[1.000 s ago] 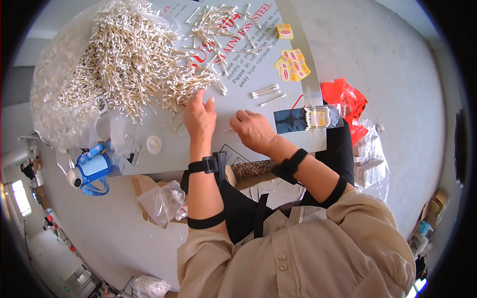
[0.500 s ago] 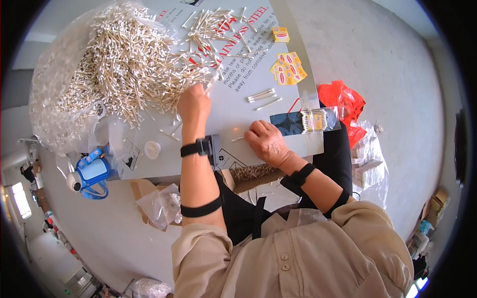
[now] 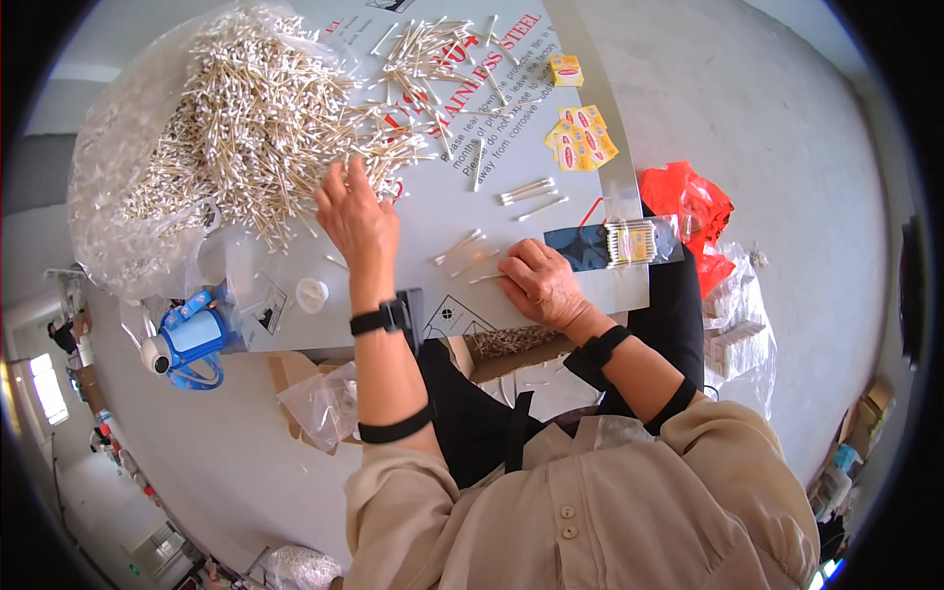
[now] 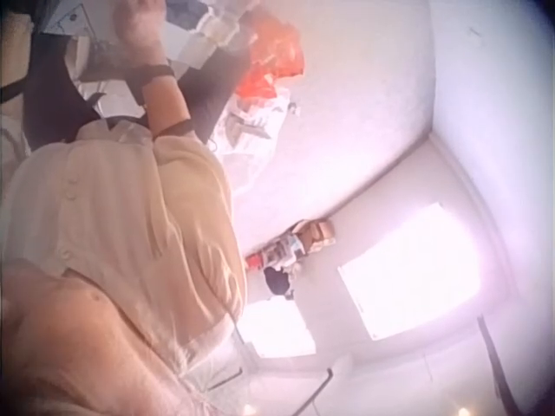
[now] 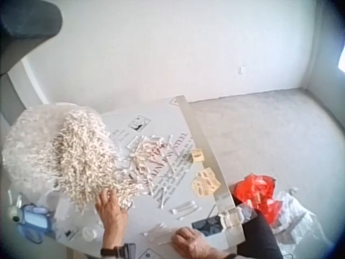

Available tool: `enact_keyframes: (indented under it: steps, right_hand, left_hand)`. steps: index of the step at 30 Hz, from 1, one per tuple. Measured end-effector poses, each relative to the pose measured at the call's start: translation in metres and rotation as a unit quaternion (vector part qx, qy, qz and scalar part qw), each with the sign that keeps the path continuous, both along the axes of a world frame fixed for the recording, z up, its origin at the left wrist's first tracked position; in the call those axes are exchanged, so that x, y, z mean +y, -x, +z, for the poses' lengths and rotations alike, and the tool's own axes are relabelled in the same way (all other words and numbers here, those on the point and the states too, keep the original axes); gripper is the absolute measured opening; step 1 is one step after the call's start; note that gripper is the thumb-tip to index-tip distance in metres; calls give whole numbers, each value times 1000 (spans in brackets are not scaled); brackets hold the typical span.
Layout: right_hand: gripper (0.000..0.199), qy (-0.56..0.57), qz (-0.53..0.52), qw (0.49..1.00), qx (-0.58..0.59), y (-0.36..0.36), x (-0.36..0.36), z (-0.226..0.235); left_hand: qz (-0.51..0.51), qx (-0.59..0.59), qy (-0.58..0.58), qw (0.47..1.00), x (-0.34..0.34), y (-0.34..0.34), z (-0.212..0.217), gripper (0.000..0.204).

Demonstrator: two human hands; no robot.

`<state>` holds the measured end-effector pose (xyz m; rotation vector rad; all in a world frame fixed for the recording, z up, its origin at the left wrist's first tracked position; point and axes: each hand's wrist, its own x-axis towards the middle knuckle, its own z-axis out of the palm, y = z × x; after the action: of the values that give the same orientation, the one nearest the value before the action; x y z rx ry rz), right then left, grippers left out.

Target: Manually sorting and packing cotton swabs into small plastic boxes and applying adhesive labels.

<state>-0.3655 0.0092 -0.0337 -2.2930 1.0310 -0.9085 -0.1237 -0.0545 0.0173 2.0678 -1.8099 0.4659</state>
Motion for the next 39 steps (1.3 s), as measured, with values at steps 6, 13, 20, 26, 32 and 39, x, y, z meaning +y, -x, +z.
enact_keyframes:
  steps: [6,13,20,26,32,39]
  right_hand:
    - [20,-3,6,1000,-4,-7,0,5]
    - [18,-6,-1,1000,1,-2,0,2]
    - [14,-8,8,1000,-6,-8,0,6]
    - [8,-3,4,1000,-6,-3,-1,3]
    - [7,-13,9,1000,-14,-2,-2,3]
    - [11,-27,11,999,-43,-3,-1,6]
  left_hand:
    - [-62,82,-94,990,-53,-59,-10,31]
    - [-52,281,-89,954,-44,-59,26,21]
    - [-84,392,-116,909,6,-51,1,38]
    - [89,407,-87,905,65,-16,-17,32]
    - [49,196,-89,975,103,39,-31,41]
    - [-21,227,-100,969,95,28,-34,27]
